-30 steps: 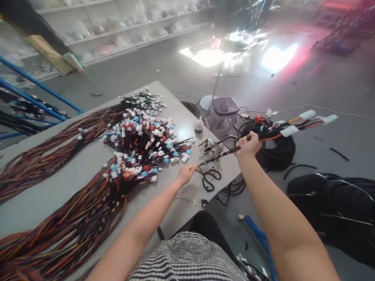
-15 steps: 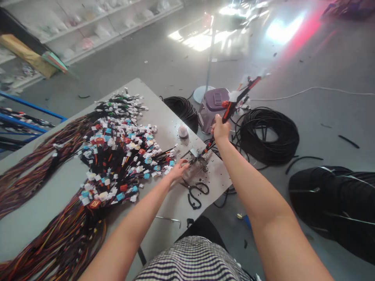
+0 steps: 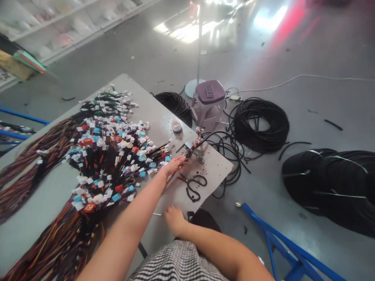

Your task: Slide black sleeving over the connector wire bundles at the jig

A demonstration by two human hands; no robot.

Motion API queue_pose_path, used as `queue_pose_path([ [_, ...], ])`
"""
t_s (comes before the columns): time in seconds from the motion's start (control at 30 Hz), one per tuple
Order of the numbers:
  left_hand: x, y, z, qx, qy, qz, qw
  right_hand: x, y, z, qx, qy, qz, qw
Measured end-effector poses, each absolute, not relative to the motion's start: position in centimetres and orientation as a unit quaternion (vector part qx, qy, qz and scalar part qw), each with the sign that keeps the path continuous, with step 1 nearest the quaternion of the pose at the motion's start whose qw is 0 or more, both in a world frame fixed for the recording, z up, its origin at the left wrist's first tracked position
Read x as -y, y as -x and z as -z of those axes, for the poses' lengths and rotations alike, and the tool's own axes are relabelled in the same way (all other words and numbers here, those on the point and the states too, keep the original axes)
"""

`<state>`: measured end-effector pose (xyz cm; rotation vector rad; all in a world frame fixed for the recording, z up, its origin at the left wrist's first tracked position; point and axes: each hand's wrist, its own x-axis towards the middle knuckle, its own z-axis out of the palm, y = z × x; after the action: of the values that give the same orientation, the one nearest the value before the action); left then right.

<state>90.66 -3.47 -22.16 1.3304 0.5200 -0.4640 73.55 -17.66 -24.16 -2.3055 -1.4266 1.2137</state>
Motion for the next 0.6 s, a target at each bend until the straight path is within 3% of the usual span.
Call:
queue_pose_path([
  [0.23,3.4,-90.6,22.3,-0.259,-0.593,0.206,0.734,23.6,-71.3,25.4,0.403,0.831,-0.377,0.070],
  [0.33,3.4,-90.5,22.3,-0.260,-0.586,0.195,0.742,25.8,-69.6,26.6,0.343,0.877,-0.320,0.106],
  [0.47,3.6,-90.7,22.4,-0.268,-0.540,0.191,0.774,27.4,-69.2,26.7,0.261,0.876,-0.296,0.276],
  [0.6,3.8,-90.8,22.7,-0.278,-0.532,0.187,0.778,28.7,-75.1,23.9,0.101,0.826,-0.288,0.473],
])
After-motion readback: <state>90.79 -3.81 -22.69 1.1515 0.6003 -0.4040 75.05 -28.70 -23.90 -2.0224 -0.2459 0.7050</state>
